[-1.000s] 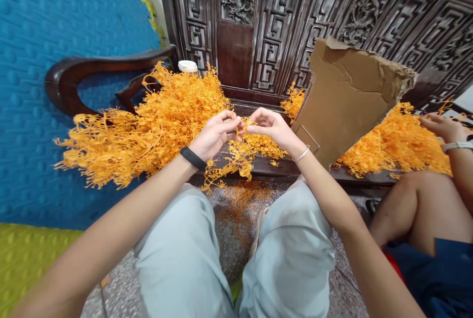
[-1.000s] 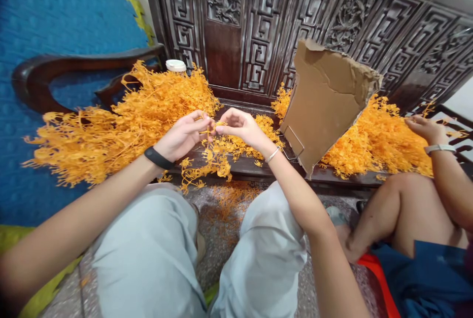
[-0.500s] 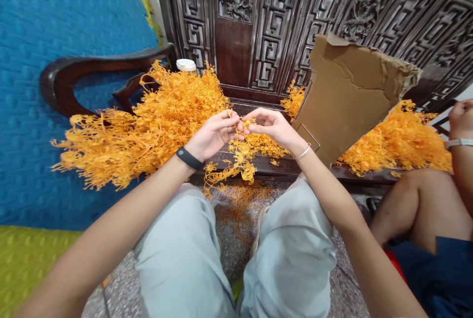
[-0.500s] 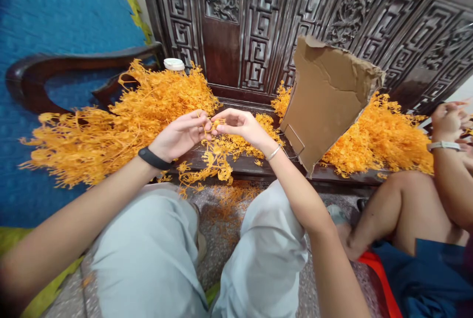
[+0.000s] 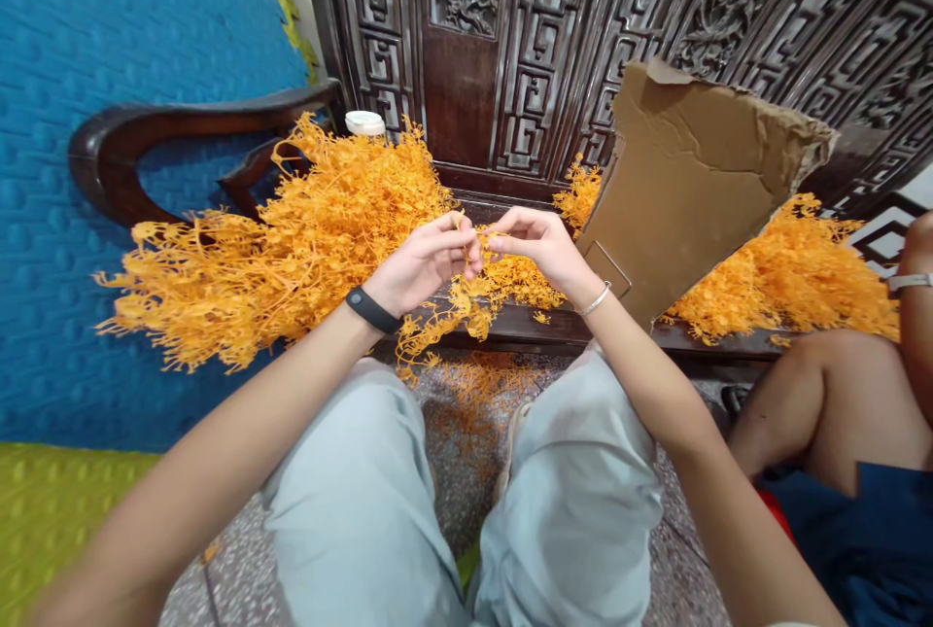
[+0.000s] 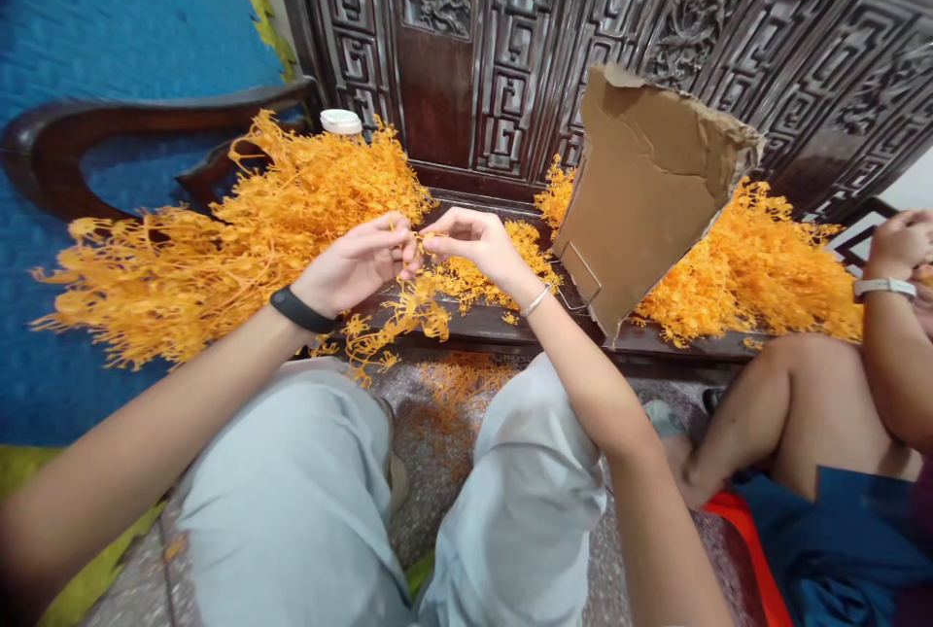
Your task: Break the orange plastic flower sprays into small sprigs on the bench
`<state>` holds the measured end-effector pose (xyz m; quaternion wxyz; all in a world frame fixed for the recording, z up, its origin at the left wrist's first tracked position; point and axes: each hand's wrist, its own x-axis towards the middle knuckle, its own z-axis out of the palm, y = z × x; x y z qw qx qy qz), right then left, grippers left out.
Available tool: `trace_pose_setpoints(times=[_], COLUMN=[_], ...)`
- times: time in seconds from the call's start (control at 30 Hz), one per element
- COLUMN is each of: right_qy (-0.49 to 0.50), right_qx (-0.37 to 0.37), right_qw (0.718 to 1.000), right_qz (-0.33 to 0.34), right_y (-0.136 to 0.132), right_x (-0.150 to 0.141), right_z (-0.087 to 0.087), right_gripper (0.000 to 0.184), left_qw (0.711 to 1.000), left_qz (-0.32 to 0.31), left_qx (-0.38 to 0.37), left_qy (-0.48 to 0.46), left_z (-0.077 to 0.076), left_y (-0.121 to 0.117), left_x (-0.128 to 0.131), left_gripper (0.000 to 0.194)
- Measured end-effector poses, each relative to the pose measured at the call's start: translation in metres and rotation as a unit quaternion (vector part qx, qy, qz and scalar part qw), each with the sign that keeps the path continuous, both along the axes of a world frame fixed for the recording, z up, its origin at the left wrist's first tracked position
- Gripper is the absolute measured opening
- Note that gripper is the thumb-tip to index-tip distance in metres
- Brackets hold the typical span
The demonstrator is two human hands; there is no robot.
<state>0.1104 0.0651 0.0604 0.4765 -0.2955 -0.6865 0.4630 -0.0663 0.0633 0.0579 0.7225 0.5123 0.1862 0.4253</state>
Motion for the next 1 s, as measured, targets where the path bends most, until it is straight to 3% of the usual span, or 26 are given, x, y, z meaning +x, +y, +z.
trace_pose_setpoints(times=[0.3, 0.67, 0.9, 1.0], right_qy=[0.022, 0.05, 0.117, 0.134], right_qx=[-0.016, -0.078, -0.088, -0.06], right_qw=[0.999, 0.984, 0.975, 0.976], right_qz=[-0.031, 0.149, 0.166, 0.158], right_y=[-0.003, -0.009, -0.016, -0.017], right_x=[-0.003, -0.012, -0.026, -0.026], right_z=[0.004, 0.002, -0.005, -0.004], right_gripper=[0.031, 0.034, 0.039, 0.036], left_qw=[1.0, 0.995, 0.992, 0.99], left_qz=[-0.011, 0.042, 0.058, 0.075], left_qx=[0.0, -0.079, -0.081, -0.089], left_qy=[-0.017, -0.034, -0.074, -0.074], left_z=[0.01, 0.02, 0.024, 0.026], left_y=[-0.005, -0.014, -0.021, -0.024], left_x=[-0.002, 0.005, 0.009, 0.008], left_gripper=[0.014, 0.03, 0.039, 0.041])
